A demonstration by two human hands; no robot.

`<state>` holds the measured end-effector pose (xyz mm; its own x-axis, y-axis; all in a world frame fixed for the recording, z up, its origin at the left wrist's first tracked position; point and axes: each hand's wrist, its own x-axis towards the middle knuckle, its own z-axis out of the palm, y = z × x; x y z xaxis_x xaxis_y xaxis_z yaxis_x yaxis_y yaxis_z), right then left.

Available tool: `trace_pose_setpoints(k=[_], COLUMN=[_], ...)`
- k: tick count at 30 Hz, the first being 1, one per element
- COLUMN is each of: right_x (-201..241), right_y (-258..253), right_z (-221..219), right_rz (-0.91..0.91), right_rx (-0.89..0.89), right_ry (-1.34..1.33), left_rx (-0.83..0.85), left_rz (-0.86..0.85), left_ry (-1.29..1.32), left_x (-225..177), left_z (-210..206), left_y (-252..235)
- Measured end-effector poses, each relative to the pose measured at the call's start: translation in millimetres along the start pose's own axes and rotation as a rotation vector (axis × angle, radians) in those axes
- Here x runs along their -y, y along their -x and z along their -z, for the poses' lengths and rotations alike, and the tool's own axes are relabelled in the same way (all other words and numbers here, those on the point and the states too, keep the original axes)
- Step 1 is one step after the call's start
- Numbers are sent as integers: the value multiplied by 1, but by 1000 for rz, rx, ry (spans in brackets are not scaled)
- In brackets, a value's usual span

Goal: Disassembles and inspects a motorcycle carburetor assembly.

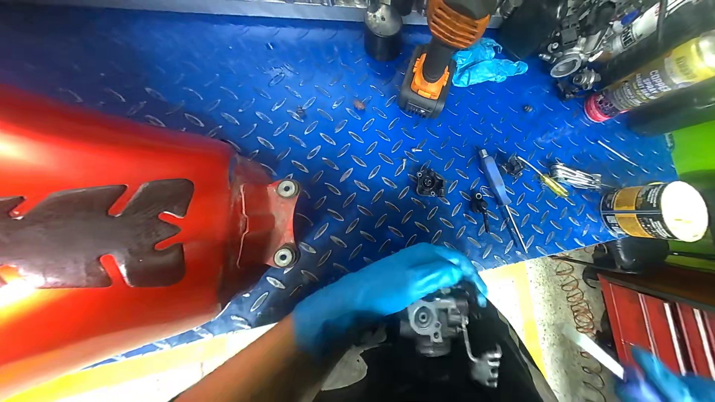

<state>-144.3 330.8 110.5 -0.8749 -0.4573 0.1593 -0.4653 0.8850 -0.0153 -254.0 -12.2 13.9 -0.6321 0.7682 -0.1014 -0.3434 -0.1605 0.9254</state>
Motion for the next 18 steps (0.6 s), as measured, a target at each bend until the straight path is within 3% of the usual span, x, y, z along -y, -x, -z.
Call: trace_pose_setpoints(k=[3, 5, 9, 18], right_x=[-17, -28, -45, -76], right_y=[0, -10, -36, -70], right_z=[-57, -99, -140, -160], right_rz=[-457, -605, -606, -502], right_rx=[-93, -205, -207, -128], right_ry=[-317, -416, -315, -191], left_rx=[-203, -281, -264, -327], left_rz=[4, 22, -66, -249], left_ry=[-15, 71, 150, 28], left_x=[8, 14, 26, 32], left_z=[-2, -6, -12, -17], left_y=[34, 49, 61, 57])
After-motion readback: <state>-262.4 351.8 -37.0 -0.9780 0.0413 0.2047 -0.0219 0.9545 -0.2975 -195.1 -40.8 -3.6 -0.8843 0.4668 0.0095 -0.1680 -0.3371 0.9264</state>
